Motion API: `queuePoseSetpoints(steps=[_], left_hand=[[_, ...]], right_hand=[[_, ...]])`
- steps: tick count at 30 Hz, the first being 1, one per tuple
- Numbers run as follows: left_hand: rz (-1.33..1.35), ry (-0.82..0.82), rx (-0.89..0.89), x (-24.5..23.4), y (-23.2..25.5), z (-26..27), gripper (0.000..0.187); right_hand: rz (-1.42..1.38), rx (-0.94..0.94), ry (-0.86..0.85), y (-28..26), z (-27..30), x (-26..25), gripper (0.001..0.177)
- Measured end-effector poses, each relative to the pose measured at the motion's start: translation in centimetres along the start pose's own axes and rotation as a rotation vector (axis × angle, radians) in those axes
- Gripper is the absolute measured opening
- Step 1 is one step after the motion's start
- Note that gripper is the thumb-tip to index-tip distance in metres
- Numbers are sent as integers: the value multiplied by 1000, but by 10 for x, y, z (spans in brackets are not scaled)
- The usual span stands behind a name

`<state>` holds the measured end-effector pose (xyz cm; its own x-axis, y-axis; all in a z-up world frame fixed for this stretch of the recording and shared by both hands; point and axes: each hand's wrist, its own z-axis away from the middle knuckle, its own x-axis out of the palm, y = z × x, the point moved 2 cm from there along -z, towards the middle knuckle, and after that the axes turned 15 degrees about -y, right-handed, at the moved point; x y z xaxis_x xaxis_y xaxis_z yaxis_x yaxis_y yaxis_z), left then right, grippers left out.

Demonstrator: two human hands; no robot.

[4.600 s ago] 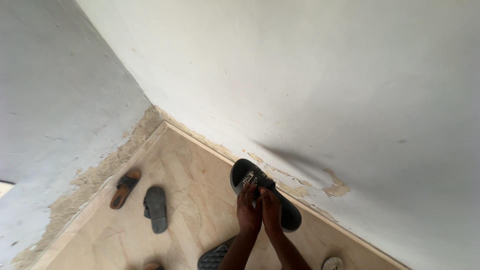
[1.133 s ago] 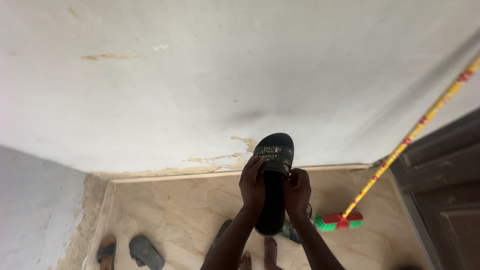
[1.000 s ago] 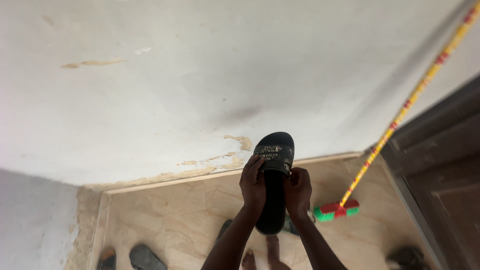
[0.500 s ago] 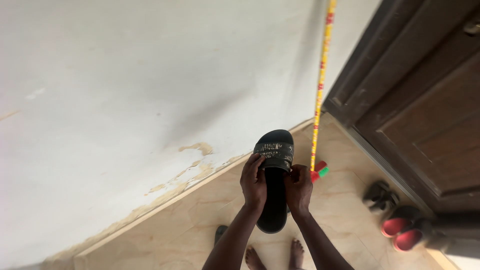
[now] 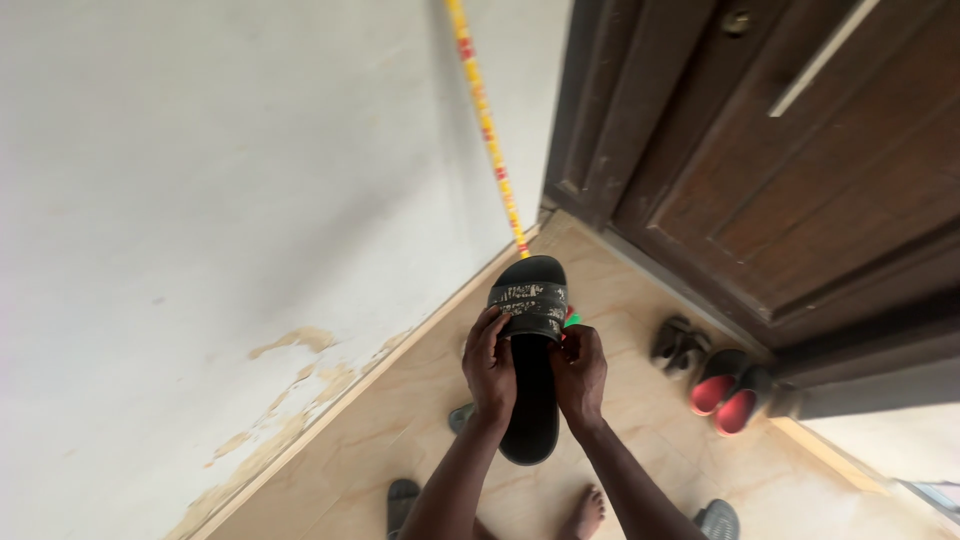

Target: Gathering, matching, and organizing various slippers, sandals, and shoes scattered on a balcony floor into neat pairs near the doorway.

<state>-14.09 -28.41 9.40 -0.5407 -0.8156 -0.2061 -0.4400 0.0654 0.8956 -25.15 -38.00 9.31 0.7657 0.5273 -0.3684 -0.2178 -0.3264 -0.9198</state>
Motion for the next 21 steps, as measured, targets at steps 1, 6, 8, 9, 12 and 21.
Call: queuePoseSetpoints(steps=[1, 6, 8, 9, 12, 21], left_hand=[[-11, -2, 8, 11, 2, -2, 43], [-15, -50, 14, 65, 18, -11, 41], [-14, -68, 3, 84, 29, -14, 46], [-9, -75, 5, 95, 31, -15, 46], [10, -95, 8, 126, 35, -19, 45], [8, -152, 46, 197, 42, -22, 44]], right_hand=[[1, -4, 13, 4, -3, -11, 28], [37, 11, 64, 19, -17, -64, 29], [28, 33, 77, 23, -22, -84, 29], [30, 35, 84, 28, -25, -95, 29], [85, 49, 112, 40, -33, -122, 30], [62, 19, 172, 67, -46, -183, 28]])
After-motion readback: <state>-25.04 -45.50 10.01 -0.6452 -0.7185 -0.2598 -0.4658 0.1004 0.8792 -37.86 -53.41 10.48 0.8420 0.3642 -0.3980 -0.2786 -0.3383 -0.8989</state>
